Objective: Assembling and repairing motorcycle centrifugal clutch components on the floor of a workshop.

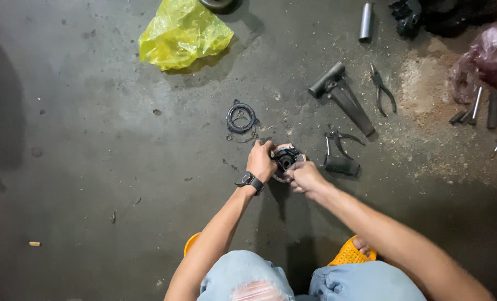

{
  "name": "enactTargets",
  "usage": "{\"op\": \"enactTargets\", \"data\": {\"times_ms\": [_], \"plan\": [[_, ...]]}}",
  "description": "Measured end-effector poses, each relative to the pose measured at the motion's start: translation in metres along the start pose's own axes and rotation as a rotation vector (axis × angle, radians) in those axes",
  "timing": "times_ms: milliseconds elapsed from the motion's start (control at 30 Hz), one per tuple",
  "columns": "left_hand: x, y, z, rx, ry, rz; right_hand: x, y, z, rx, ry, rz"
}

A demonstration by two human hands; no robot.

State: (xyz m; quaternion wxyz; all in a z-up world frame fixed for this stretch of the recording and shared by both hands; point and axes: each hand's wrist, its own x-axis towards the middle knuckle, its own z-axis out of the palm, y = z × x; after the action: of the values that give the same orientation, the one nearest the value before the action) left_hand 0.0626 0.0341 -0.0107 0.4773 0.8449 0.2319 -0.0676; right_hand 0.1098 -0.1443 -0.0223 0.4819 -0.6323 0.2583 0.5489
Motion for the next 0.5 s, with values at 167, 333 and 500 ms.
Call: {"op": "enactTargets", "data": {"times_ms": [167,333,500], "plan": [[0.003,0.003,-0.002,-0.027,0.034,0.013,-0.003,-0.067,0.012,-0.816,0.113,-0.095],[0.008,-0.011,0.015,-0.079,0.138,-0.007,0.008,-0.119,0.047,-1.757,-0.019,-0.299],[0.006,-0.014,0.014,-0.111,0.201,0.010,-0.024,-0.111,0.060,-1.753,0.063,-0.470]]}}
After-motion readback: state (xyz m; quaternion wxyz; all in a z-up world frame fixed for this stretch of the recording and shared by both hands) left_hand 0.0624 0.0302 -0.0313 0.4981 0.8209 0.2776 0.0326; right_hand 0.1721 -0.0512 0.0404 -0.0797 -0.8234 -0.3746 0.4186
